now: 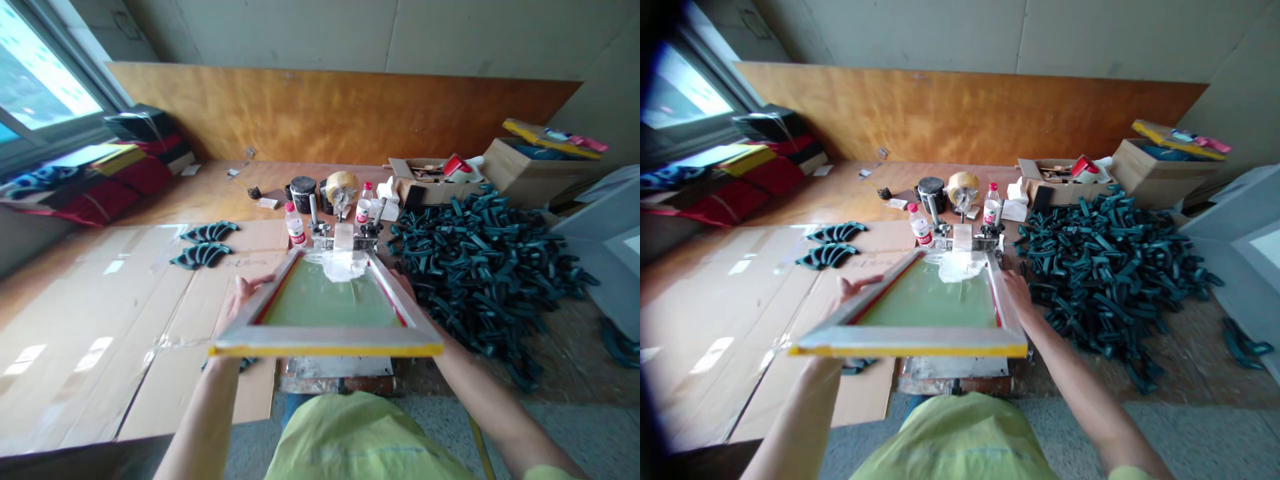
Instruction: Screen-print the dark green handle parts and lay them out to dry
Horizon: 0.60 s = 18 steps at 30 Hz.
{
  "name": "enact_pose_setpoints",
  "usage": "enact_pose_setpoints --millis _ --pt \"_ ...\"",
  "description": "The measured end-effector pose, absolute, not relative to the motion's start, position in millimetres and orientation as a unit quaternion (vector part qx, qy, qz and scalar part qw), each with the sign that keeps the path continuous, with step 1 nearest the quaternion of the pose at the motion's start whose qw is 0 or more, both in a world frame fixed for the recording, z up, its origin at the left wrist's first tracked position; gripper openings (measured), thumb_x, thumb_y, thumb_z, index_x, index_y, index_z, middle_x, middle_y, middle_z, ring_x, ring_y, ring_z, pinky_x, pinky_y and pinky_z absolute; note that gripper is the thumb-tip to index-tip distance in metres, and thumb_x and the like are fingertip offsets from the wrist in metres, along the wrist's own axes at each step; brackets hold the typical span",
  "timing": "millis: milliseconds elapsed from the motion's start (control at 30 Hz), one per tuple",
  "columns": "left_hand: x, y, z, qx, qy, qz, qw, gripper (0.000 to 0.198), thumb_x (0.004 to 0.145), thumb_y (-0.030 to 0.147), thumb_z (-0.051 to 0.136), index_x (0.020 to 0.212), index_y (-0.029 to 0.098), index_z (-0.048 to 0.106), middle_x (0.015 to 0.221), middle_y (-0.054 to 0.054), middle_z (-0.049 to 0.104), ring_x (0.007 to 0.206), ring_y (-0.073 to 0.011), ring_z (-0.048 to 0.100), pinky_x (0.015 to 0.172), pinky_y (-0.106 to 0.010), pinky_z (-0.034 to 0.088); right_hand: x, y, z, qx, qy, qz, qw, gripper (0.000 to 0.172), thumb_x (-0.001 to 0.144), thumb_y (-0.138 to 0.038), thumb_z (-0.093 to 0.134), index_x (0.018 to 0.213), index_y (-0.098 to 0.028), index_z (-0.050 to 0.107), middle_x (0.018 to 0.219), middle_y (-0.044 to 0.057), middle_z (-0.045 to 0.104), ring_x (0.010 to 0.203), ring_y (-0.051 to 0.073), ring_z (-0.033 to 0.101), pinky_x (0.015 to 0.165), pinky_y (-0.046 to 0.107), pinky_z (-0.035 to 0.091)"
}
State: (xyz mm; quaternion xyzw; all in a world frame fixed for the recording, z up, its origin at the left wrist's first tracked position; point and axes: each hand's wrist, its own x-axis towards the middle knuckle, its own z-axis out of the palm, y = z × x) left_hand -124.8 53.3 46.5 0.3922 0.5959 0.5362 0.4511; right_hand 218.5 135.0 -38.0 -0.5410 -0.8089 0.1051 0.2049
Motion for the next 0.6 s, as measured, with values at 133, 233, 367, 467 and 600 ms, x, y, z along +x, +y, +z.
enact_pose_setpoints --millis 133,233,367,467,600 --pt "-124.7 15.0 -9.1 0.334 0.636 0.437 0.542 0.081 0.068 0.066 0.07 0.132 0.017 0.057 0.088 -0.004 0.073 0.072 -0.0195 0.067 0.062 -0.027 0.053 213.9 173.0 -11.6 -0.576 -0.77 0.054 0.27 0.027 0.091 -0.02 0.055 0.115 -0.016 0.067 0.113 0.01 0.067 0.103 0.021 0.061 0.094 0.033 0.049" --pt "-117.5 8.8 -46.6 0.327 0.654 0.435 0.525 0.096 0.065 0.065 0.073 0.144 0.019 0.044 0.073 0.001 0.067 0.063 -0.0168 0.063 0.055 -0.024 0.049 174.6 197.4 -1.8 -0.517 -0.815 0.032 0.26 0.045 0.082 -0.021 0.069 0.125 -0.017 0.059 0.125 0.012 0.059 0.115 0.025 0.056 0.098 0.037 0.047" --pt "-117.4 13.0 -71.2 0.342 0.663 0.425 0.513 0.093 0.067 0.065 0.071 0.143 0.016 0.046 0.076 -0.001 0.068 0.065 -0.0163 0.062 0.056 -0.024 0.048 130.9 206.4 -6.7 -0.51 -0.848 0.042 0.136 0.03 0.08 -0.016 0.068 0.11 -0.016 0.063 0.105 0.011 0.066 0.099 0.024 0.06 0.083 0.033 0.049" --pt "-121.1 14.6 -74.9 0.346 0.662 0.418 0.517 0.09 0.068 0.065 0.07 0.141 0.015 0.05 0.075 -0.001 0.068 0.065 -0.0164 0.062 0.057 -0.024 0.048 128.9 189.1 -16.1 -0.494 -0.863 0.07 0.076 0.014 0.082 -0.011 0.061 0.094 -0.016 0.066 0.092 0.009 0.069 0.09 0.022 0.061 0.077 0.03 0.046" --pt "-120.8 14.5 -74.8 0.347 0.667 0.418 0.51 0.082 0.069 0.063 0.07 0.135 0.015 0.056 0.078 -0.002 0.069 0.067 -0.0172 0.063 0.058 -0.024 0.048 155.7 153.2 -19.9 -0.386 -0.915 0.091 0.079 0.026 0.079 -0.001 0.053 0.09 -0.019 0.068 0.093 0.006 0.07 0.095 0.02 0.06 0.079 0.027 0.044"
